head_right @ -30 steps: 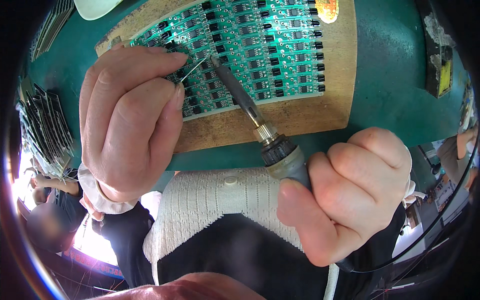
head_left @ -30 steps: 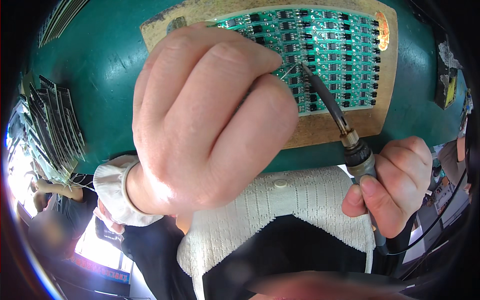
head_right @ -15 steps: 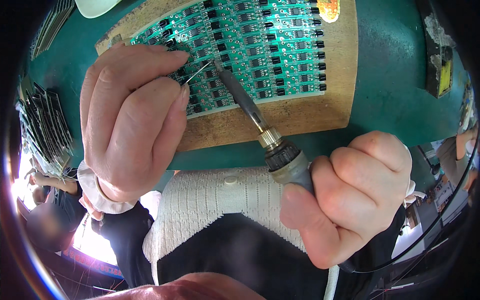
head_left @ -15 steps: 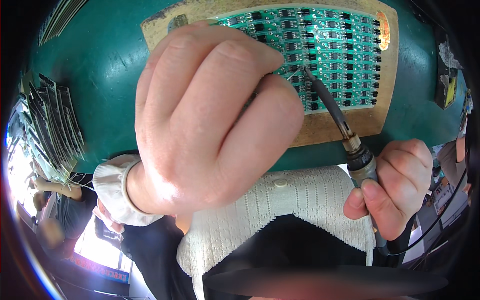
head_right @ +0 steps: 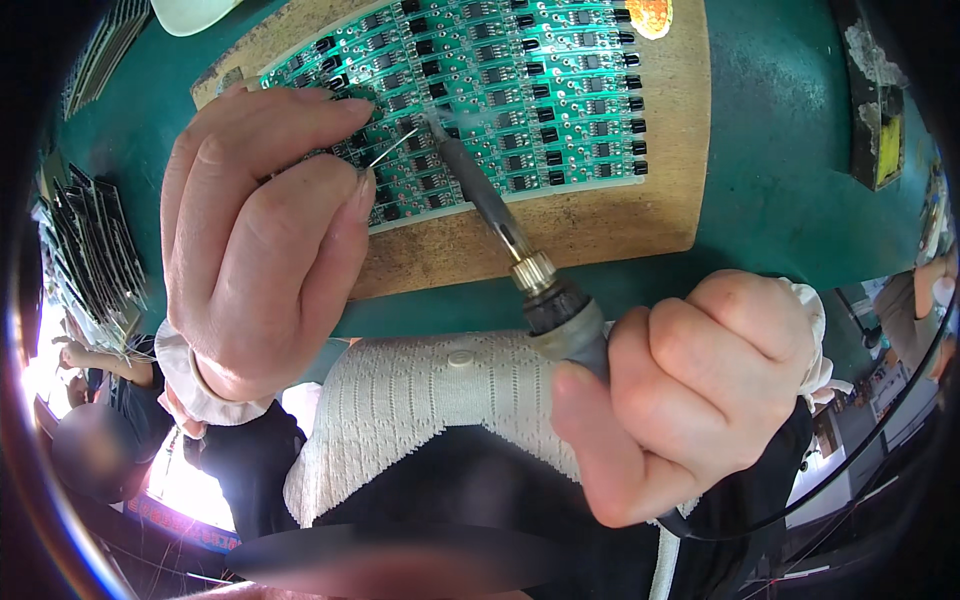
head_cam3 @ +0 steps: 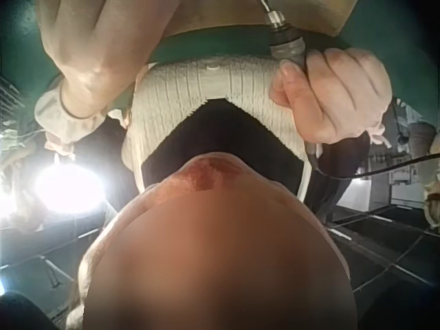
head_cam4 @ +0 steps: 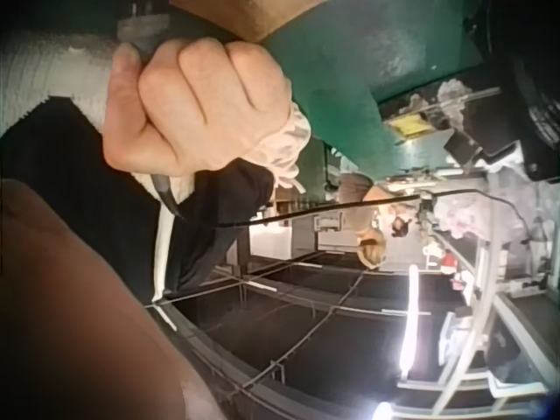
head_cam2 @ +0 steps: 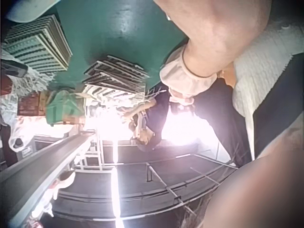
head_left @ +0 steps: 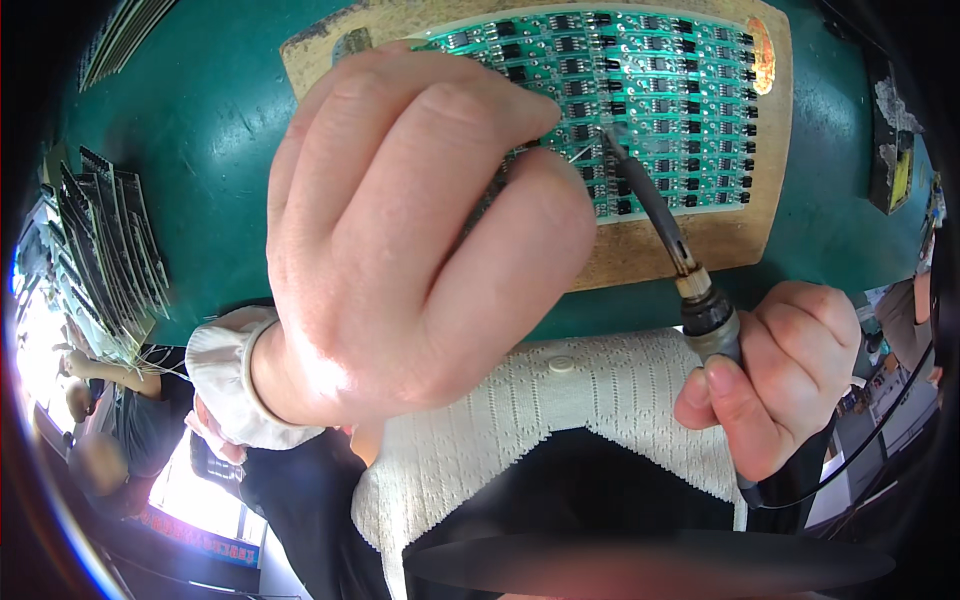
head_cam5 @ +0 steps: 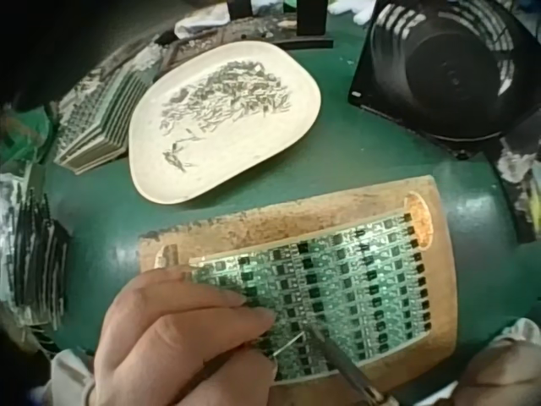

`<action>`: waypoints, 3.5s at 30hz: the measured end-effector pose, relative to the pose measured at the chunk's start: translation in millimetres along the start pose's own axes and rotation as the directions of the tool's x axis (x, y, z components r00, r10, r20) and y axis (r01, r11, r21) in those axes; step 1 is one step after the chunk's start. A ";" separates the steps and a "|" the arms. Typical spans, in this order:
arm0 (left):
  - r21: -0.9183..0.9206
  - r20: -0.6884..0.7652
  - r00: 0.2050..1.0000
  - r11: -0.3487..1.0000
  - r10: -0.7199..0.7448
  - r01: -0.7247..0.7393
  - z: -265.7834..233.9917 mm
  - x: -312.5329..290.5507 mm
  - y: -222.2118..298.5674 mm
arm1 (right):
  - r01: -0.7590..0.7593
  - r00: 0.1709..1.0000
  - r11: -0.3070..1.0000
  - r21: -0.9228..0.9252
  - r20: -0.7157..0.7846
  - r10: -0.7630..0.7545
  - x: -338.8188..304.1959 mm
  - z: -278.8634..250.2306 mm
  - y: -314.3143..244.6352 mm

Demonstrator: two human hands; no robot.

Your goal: Soldering electronic components onto a printed circuit board at a manufacturing station.

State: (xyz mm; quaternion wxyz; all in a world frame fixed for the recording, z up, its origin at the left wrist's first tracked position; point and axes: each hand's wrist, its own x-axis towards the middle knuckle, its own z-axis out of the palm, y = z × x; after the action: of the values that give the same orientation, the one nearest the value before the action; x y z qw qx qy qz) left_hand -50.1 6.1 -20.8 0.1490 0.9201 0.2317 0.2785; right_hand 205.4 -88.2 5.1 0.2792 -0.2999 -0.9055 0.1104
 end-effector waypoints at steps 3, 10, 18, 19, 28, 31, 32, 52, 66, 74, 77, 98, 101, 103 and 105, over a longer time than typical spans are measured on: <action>0.020 0.004 1.000 1.000 -0.005 0.005 0.3 -0.2 0.8 | 0.033 0.998 0.999 -0.003 -0.055 -0.033 -0.7 2.0 2.6; 0.034 -0.011 1.000 0.999 -0.010 0.010 1.2 1.0 1.3 | -0.002 1.000 0.999 0.044 -0.007 0.002 3.5 -0.3 0.5; 0.060 0.007 1.000 0.998 0.025 -0.025 -1.2 1.1 1.9 | 0.054 0.996 0.997 -0.047 -0.067 -0.057 2.1 7.0 0.1; 0.059 0.007 1.000 0.998 0.027 -0.027 -1.9 1.3 2.9 | 0.052 0.996 0.997 -0.049 -0.067 -0.055 2.6 6.3 0.3; 0.028 -0.004 1.000 1.000 -0.011 0.011 -0.1 -2.0 7.2 | 0.081 0.990 0.996 -0.037 -0.114 -0.084 0.3 7.2 1.3; 0.036 0.004 1.000 0.999 0.006 -0.006 0.3 3.9 9.1 | 0.037 0.997 0.999 -0.017 -0.064 -0.038 0.8 0.1 -2.6; 0.040 -0.001 1.000 0.999 -0.005 0.005 1.6 2.1 8.5 | 0.030 0.998 0.999 -0.010 -0.056 -0.031 2.0 1.4 -2.8; 0.055 -0.021 1.000 0.998 0.008 -0.007 6.2 2.6 5.8 | 0.043 0.994 0.999 -0.011 -0.102 -0.044 2.0 6.0 1.3; 0.049 -0.005 1.000 0.999 0.006 -0.005 3.0 2.1 8.1 | 0.063 0.994 0.998 -0.013 -0.085 -0.064 0.4 2.4 1.2; 0.057 -0.006 1.000 0.998 -0.009 0.009 -17.9 3.6 3.3 | 0.021 0.987 0.997 -0.077 -0.159 -0.033 3.5 -15.9 0.9; -0.049 -0.034 0.999 0.998 -0.033 0.031 -27.6 14.2 -3.9 | -0.029 0.988 0.983 -0.179 -0.155 0.001 -5.1 -38.4 -1.1; -0.112 -0.126 0.985 0.988 -0.120 0.106 -15.4 -7.9 58.9 | -0.753 0.431 0.640 -0.155 -0.851 0.301 -59.5 -44.4 43.9; -0.165 -0.148 0.987 0.986 -0.061 0.036 1.4 -7.5 71.3 | -0.693 0.377 0.718 -0.071 -0.884 0.277 -40.8 -18.1 16.3; -0.179 -0.157 0.986 0.984 -0.047 0.018 8.0 -3.1 78.1 | -0.481 0.361 0.828 0.290 -0.794 0.488 -27.7 3.4 -9.6; -0.197 -0.171 0.985 0.980 -0.028 -0.007 18.3 1.7 82.1 | -0.408 0.565 0.804 0.431 -0.573 0.594 -26.3 17.2 -29.7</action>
State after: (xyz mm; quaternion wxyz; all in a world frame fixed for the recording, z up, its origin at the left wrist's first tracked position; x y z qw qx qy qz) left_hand -10.0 -65.3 -1.6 0.2199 0.8719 0.2201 0.3781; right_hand 198.8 -128.3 -9.6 0.5841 -0.5273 -0.5902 0.1801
